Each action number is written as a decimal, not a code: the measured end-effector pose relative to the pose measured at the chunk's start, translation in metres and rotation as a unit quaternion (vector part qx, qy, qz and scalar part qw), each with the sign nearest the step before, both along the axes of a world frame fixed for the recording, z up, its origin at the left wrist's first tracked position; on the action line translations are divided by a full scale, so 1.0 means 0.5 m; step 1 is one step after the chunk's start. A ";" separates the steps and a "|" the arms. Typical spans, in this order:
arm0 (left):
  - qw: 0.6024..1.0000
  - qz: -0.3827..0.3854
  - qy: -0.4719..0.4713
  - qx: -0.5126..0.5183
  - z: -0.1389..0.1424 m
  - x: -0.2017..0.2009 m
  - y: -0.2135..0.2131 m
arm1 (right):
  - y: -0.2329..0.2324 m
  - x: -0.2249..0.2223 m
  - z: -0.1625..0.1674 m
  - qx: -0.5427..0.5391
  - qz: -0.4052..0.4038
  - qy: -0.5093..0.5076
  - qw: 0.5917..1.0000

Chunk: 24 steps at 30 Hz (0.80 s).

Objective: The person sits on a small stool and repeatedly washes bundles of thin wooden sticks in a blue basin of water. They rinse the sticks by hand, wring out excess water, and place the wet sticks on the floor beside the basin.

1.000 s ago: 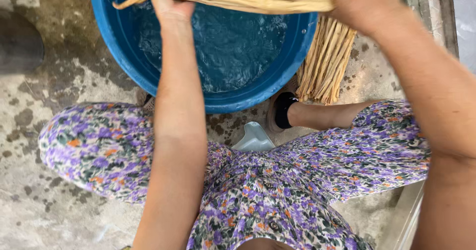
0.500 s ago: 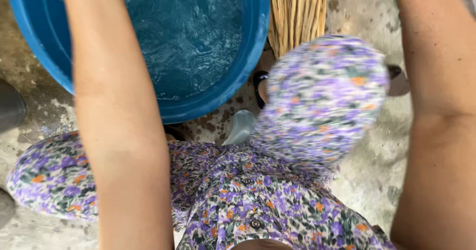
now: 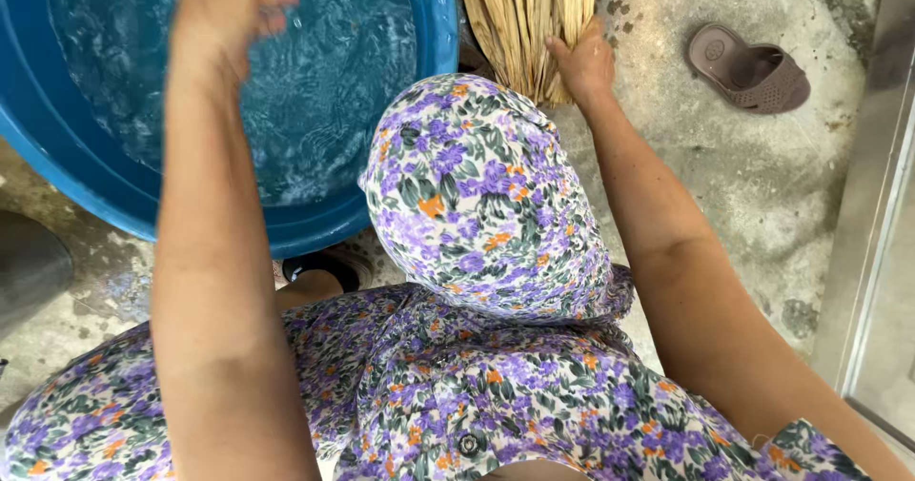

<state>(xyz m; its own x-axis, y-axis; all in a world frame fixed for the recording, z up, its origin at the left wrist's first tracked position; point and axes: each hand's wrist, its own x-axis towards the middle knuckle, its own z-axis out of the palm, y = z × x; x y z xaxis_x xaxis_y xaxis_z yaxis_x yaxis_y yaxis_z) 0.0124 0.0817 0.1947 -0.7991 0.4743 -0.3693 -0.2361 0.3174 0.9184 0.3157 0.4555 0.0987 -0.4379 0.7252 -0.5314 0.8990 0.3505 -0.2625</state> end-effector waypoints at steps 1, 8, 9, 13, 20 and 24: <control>1.000 -0.005 -0.001 -0.001 -0.015 0.030 -0.014 | -0.006 0.002 0.000 0.055 0.028 0.050 0.997; 0.967 0.095 0.116 -0.208 -0.065 0.148 -0.124 | -0.047 0.004 -0.005 0.150 0.084 0.252 0.952; 0.962 0.102 0.123 -0.224 -0.062 0.151 -0.132 | -0.049 0.004 -0.016 0.147 0.102 0.284 0.942; 0.968 0.088 0.127 -0.197 -0.054 0.160 -0.165 | -0.035 0.000 -0.058 0.178 0.134 0.276 0.935; 0.939 0.150 0.208 -0.229 -0.008 0.076 -0.348 | 0.004 0.040 -0.054 0.125 0.153 0.230 0.953; 0.878 0.022 0.297 -0.375 0.120 0.006 -0.561 | 0.006 0.045 -0.018 0.095 0.192 0.260 0.942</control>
